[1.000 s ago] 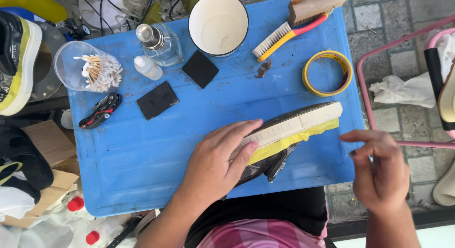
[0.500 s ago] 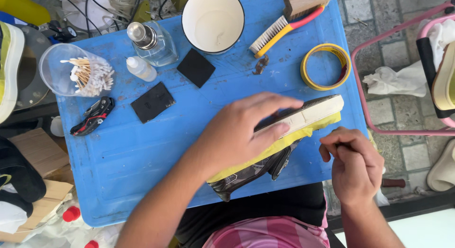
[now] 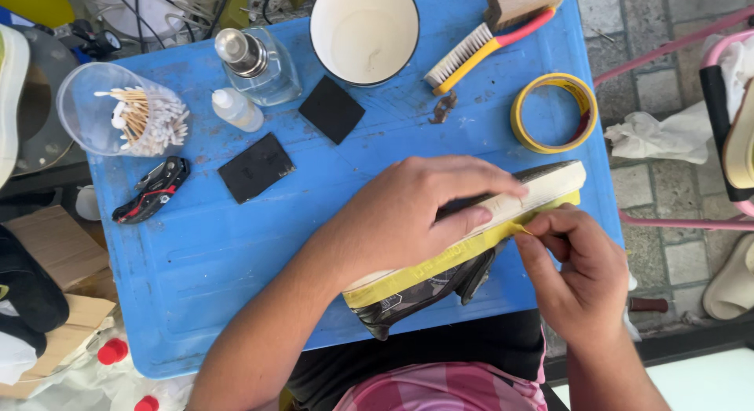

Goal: The person applies yellow masking tape along the edge of a sneaker's sole. They carefully align and smooth the tape around the perimeter of the shoe's midsole, ensuring it adheres evenly.

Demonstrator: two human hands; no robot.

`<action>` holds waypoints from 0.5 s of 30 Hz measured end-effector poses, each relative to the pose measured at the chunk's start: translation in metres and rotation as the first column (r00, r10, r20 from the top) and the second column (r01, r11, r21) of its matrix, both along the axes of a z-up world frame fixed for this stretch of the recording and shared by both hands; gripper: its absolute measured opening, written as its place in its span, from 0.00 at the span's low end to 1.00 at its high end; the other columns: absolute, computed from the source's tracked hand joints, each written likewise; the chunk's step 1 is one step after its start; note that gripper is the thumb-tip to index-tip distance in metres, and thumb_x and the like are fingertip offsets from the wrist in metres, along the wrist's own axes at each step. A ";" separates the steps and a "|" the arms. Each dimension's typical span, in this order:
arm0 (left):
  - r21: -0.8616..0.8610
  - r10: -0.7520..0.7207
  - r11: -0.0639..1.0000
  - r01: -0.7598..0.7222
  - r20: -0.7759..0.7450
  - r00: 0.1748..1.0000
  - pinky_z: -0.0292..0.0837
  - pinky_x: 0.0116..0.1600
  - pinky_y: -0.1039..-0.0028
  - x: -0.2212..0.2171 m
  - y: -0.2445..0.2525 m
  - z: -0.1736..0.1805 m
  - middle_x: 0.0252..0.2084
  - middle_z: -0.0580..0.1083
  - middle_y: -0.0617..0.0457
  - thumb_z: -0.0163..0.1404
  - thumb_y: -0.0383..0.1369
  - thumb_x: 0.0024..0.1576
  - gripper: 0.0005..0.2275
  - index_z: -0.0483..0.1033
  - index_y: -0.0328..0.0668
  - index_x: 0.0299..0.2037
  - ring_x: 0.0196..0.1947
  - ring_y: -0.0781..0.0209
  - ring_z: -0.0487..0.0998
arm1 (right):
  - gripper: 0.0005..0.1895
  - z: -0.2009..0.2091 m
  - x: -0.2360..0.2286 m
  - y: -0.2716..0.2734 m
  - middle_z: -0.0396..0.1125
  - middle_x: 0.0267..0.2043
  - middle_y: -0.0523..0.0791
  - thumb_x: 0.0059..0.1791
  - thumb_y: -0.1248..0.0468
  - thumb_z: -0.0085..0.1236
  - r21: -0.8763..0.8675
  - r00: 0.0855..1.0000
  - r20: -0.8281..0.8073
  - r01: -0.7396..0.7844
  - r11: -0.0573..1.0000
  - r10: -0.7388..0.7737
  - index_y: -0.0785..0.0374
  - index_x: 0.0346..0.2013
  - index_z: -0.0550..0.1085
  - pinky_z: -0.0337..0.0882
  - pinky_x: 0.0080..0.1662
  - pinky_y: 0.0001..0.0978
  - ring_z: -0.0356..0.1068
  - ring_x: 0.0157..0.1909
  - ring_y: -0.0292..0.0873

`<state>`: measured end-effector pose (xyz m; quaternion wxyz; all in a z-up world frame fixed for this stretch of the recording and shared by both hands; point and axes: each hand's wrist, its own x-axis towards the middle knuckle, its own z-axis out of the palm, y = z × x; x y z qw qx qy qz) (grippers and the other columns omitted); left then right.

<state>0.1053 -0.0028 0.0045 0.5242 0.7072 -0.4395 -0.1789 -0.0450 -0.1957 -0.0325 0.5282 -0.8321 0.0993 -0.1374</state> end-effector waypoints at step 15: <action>0.044 0.085 0.995 -0.087 0.053 0.995 0.80 0.55 0.67 -0.025 0.012 -0.002 0.64 0.75 0.55 0.54 0.26 0.58 0.13 0.80 0.51 0.52 0.52 0.55 0.83 | 0.12 0.007 0.016 -0.024 0.66 0.33 0.45 0.49 0.73 0.63 -0.449 0.954 0.113 -0.199 0.871 0.276 0.66 0.39 0.66 0.63 0.32 0.31 0.62 0.30 0.41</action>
